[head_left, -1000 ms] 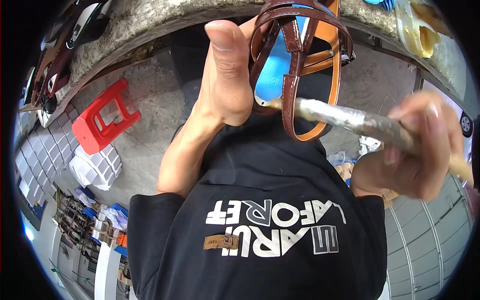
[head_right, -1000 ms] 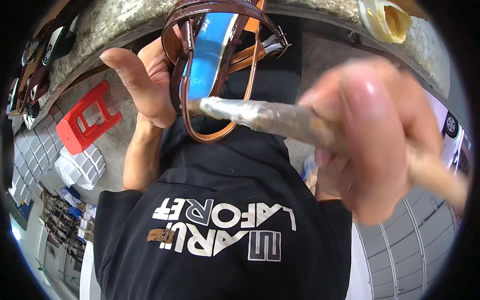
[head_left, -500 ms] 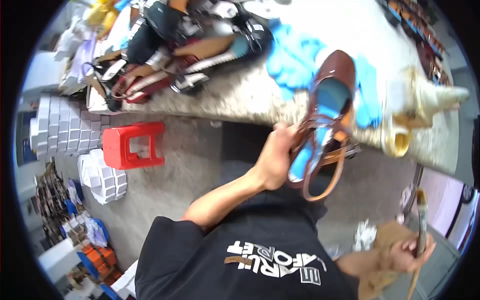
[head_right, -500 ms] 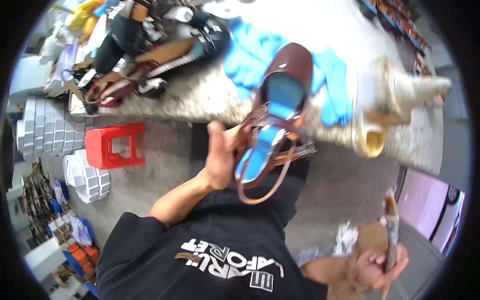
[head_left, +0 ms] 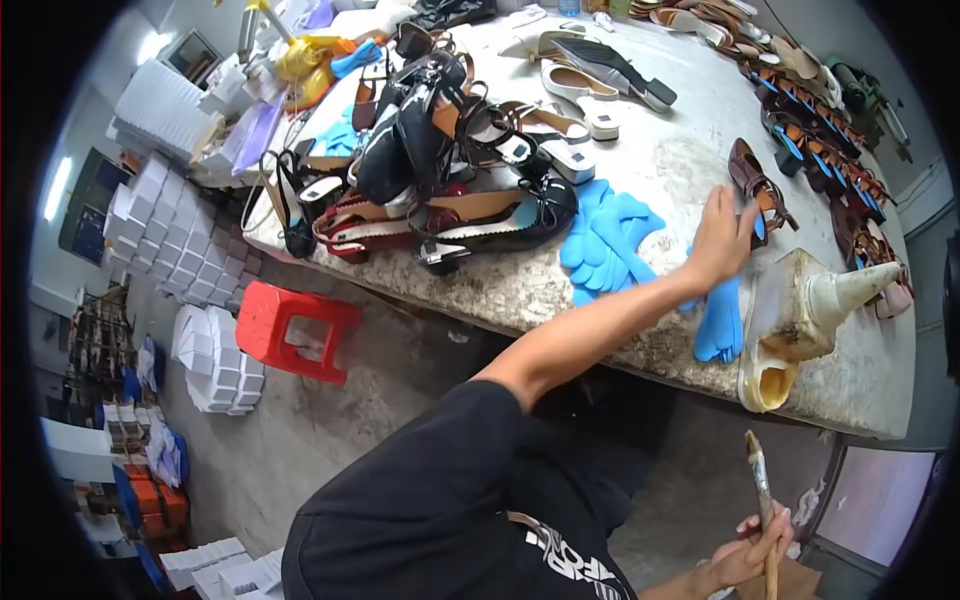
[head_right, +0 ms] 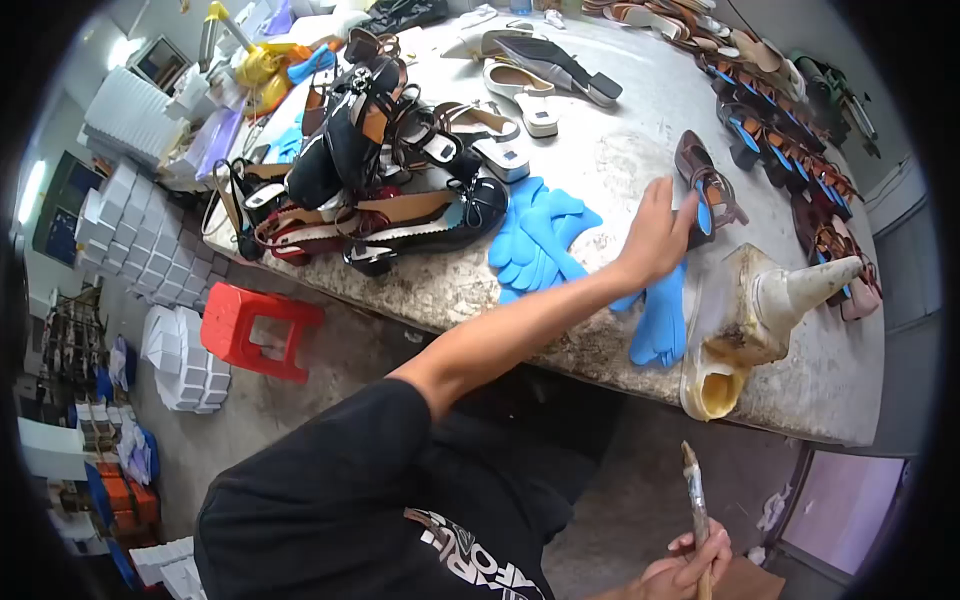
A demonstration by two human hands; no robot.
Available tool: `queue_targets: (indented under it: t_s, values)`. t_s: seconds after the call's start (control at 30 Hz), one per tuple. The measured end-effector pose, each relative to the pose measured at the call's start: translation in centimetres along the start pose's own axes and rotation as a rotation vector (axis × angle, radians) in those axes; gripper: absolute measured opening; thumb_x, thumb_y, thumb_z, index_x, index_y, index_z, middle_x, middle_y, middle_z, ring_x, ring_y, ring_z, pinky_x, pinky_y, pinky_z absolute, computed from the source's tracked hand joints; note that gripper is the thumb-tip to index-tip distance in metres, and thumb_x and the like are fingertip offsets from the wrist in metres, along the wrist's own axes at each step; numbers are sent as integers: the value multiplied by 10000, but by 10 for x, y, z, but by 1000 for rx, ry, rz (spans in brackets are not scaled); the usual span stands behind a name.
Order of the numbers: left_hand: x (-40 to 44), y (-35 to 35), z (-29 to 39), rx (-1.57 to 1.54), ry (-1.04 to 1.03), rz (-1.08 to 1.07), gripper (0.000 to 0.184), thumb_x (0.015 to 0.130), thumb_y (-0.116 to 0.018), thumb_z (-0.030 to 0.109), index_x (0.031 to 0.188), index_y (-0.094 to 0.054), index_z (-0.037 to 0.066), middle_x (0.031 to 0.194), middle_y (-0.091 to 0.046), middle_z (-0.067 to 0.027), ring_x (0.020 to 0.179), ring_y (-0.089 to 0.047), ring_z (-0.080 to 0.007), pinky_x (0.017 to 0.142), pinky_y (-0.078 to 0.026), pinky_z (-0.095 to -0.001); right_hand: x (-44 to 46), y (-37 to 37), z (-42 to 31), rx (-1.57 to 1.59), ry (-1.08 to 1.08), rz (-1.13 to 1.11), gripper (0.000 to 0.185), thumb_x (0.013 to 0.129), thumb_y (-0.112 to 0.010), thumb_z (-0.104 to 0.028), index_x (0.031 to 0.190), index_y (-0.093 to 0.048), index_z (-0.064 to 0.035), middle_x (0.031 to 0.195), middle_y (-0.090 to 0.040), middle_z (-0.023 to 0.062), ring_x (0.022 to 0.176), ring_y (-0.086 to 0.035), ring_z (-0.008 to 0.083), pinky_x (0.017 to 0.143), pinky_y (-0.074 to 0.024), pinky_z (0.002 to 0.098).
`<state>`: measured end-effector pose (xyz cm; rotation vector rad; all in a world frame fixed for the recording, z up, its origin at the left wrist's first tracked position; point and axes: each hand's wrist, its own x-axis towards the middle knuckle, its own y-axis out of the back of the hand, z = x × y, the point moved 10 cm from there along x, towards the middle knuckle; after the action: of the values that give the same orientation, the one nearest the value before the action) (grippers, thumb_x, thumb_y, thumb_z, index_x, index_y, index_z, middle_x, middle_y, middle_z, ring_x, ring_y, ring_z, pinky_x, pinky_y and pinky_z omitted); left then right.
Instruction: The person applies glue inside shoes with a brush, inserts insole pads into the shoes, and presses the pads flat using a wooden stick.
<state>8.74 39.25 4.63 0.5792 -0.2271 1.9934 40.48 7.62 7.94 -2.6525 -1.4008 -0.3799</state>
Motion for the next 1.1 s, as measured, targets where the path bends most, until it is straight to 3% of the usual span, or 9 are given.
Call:
queue_targets:
  t_s: [0.1, 0.2, 0.27, 0.37, 0.47, 0.7, 0.9, 0.97, 1.1]
  values:
    - [-55, 103, 108, 176, -295, -160, 618, 869, -684, 199, 1343, -407, -85, 1339, -443, -326, 1243, -456, -441, 1034, -385, -472, 5, 18, 25, -20, -64, -28, 225, 976, -576, -198, 996, -627, 20, 973, -651, 111, 646, -504, 98, 534, -386, 210]
    - [-28, 249, 148, 702, -544, 250, 479, 803, -735, 176, 1156, -527, -71, 1096, -559, -236, 1047, -521, -380, 926, -417, -463, 9, 3, 26, -11, -51, -68, 235, 986, -538, -192, 971, -616, 29, 967, -629, 120, 642, -499, 105, 515, -382, 204]
    - [19, 326, 142, 1231, -421, 461, 616, 826, -707, 324, 1232, -502, -92, 1169, -559, -256, 1103, -496, -385, 976, -393, -469, 12, -15, 21, 18, -22, -213, 272, 992, -511, -197, 986, -619, 52, 1034, -610, 159, 647, -505, 119, 485, -398, 209]
    - [98, 392, 47, 1639, 310, -63, 526, 860, -574, 381, 1083, -634, -92, 1078, -634, -297, 1071, -577, -411, 954, -438, -476, 10, -55, 10, 94, -47, -263, 289, 970, -568, -218, 1013, -614, 65, 1032, -615, 191, 637, -537, 132, 482, -426, 218]
    - [150, 450, 44, 1566, 196, -94, 398, 800, -491, 252, 948, -692, -58, 961, -686, -247, 903, -647, -407, 875, -493, -441, -2, -88, -23, 280, 105, -429, 326, 935, -634, -236, 1030, -607, 74, 1052, -610, 230, 618, -569, 164, 472, -447, 233]
    - [70, 259, 170, 770, -467, -726, 338, 744, -520, -74, 1011, -703, 23, 952, -638, -110, 919, -628, -299, 847, -487, -367, 11, -42, -34, 344, 121, -233, 536, 1018, -416, -398, 1112, -585, 102, 1166, -558, 306, 737, -591, 224, 584, -495, 305]
    - [-48, 90, 58, 672, -628, -1317, 264, 793, -638, 31, 1046, -713, 48, 962, -651, -136, 957, -618, -310, 892, -479, -400, -4, -87, -71, 164, 186, -370, 476, 1027, -390, -295, 1067, -597, 132, 1127, -586, 323, 679, -592, 234, 561, -491, 315]
    - [-16, 106, 38, 545, -295, -974, 314, 873, -645, 78, 1183, -645, 24, 1067, -673, -171, 934, -655, -284, 874, -499, -355, -10, -79, -65, 104, 207, -387, 461, 1026, -393, -278, 1052, -598, 134, 1127, -584, 326, 694, -592, 234, 583, -491, 317]
    - [-59, 207, 107, 304, -219, -143, 233, 924, -610, 86, 1124, -617, -32, 1004, -660, -133, 887, -622, -173, 819, -491, -300, 3, -12, -24, 94, 117, -250, 441, 1018, -424, -267, 1065, -602, 134, 1127, -590, 309, 716, -593, 229, 610, -489, 317]
